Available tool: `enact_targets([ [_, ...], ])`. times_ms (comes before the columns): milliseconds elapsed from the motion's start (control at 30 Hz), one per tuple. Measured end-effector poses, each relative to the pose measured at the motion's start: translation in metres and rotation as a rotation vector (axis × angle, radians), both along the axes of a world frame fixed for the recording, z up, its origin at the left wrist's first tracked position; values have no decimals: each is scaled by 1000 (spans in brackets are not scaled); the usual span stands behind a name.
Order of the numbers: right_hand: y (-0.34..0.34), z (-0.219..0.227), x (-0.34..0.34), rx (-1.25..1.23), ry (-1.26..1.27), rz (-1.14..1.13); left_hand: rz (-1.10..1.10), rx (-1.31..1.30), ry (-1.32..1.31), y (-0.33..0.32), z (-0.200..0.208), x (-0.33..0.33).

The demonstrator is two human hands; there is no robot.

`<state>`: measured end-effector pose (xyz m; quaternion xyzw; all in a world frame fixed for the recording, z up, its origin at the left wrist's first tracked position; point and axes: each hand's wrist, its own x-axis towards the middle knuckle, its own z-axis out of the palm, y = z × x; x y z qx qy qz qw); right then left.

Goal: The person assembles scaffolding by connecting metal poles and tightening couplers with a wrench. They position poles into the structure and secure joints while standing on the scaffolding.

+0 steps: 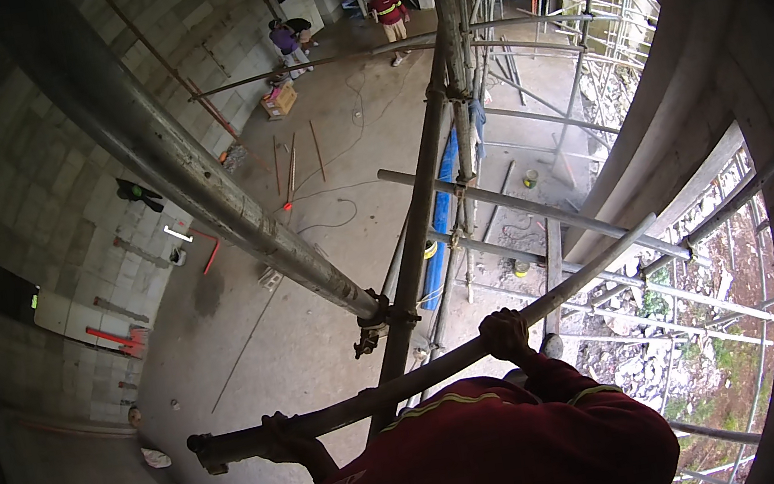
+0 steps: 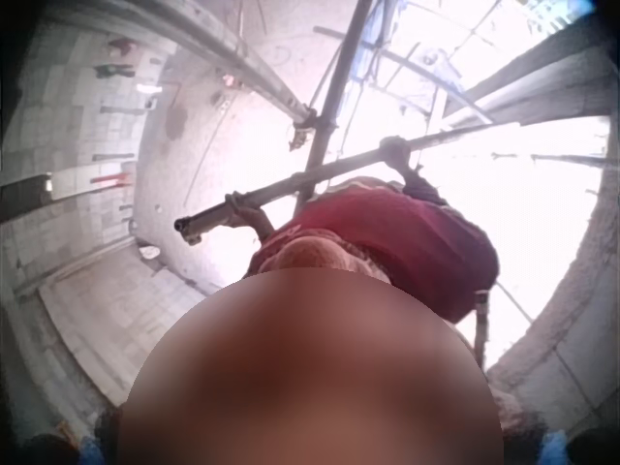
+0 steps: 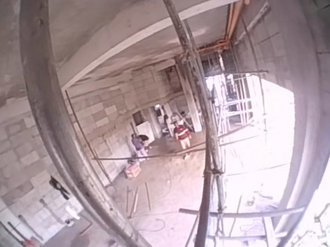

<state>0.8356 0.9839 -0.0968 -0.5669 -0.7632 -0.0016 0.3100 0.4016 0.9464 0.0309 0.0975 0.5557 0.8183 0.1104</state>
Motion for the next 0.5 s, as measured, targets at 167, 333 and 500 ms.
enact_targets([
  [167, 0, 6, 1, -6, -16, 24, 8, -83, 15, 0, 0, -1],
  [333, 0, 6, 1, -5, -47, 29, -11, -54, -5, -1, 1, -1],
  [500, 0, 4, 0, 5, -31, 10, 14, -89, 15, 0, -2, -2],
])
